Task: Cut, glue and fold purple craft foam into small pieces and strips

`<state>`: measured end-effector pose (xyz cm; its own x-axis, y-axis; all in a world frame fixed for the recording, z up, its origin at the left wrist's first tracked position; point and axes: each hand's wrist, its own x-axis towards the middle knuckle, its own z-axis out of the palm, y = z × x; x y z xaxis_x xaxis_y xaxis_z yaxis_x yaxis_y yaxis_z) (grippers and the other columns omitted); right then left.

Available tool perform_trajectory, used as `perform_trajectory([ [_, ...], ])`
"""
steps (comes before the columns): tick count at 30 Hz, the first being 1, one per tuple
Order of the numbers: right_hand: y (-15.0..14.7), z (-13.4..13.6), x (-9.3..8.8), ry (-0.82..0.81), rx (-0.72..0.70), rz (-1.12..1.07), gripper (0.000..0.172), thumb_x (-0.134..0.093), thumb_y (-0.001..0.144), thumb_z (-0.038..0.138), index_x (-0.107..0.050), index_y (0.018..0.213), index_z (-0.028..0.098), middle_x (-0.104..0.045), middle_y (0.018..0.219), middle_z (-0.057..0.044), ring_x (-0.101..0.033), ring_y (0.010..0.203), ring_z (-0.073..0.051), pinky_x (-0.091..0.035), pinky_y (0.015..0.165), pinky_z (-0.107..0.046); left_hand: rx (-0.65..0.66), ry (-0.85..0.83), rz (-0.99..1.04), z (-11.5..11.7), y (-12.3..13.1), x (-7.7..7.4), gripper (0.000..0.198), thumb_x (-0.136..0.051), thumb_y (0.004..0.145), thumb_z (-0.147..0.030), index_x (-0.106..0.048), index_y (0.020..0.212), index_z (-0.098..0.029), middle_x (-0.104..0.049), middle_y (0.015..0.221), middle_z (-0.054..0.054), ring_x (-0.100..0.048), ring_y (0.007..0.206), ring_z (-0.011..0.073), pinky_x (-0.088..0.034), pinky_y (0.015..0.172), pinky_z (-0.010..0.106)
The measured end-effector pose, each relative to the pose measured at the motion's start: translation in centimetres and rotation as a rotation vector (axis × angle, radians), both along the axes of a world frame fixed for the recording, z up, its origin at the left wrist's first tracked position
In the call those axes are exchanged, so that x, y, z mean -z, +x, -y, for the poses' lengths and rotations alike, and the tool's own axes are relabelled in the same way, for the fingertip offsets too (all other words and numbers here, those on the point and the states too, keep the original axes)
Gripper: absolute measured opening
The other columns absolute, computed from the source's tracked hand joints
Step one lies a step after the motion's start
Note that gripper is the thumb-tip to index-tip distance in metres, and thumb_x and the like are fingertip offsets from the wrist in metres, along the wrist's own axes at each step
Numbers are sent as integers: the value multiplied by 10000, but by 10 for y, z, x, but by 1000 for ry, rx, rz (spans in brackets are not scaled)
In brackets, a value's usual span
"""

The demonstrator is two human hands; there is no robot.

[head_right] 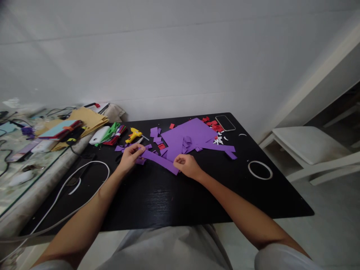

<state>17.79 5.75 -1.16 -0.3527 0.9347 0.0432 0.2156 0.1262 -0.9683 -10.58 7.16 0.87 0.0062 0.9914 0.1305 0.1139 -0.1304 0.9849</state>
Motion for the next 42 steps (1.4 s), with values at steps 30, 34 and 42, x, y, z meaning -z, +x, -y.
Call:
perform_trajectory([
  [30,3,-3,-4,-127,-62,-152,112,-642,708,286,-597,717,184,-626,574,10,-589,515,-138,-505,565,-272,-107,37,142,-8,-10,4,317,-750,789,-453,-623,819,-164,-626,601,-20,-548,444,104,-453,452,223],
  [34,2,-2,-7,-263,-187,-299,111,-649,690,277,-628,726,174,-667,702,-21,-638,656,-166,-550,686,-311,-16,13,182,-8,-8,2,357,-758,787,-474,-608,853,-158,-655,586,0,-599,452,128,-443,406,206],
  [42,0,4,-9,-522,-393,-408,289,-685,786,405,-633,678,142,-714,912,-93,-717,827,-223,-541,790,-325,186,-108,94,5,8,-3,441,-737,794,-564,-581,848,-155,-678,573,22,-619,449,131,-471,422,198],
])
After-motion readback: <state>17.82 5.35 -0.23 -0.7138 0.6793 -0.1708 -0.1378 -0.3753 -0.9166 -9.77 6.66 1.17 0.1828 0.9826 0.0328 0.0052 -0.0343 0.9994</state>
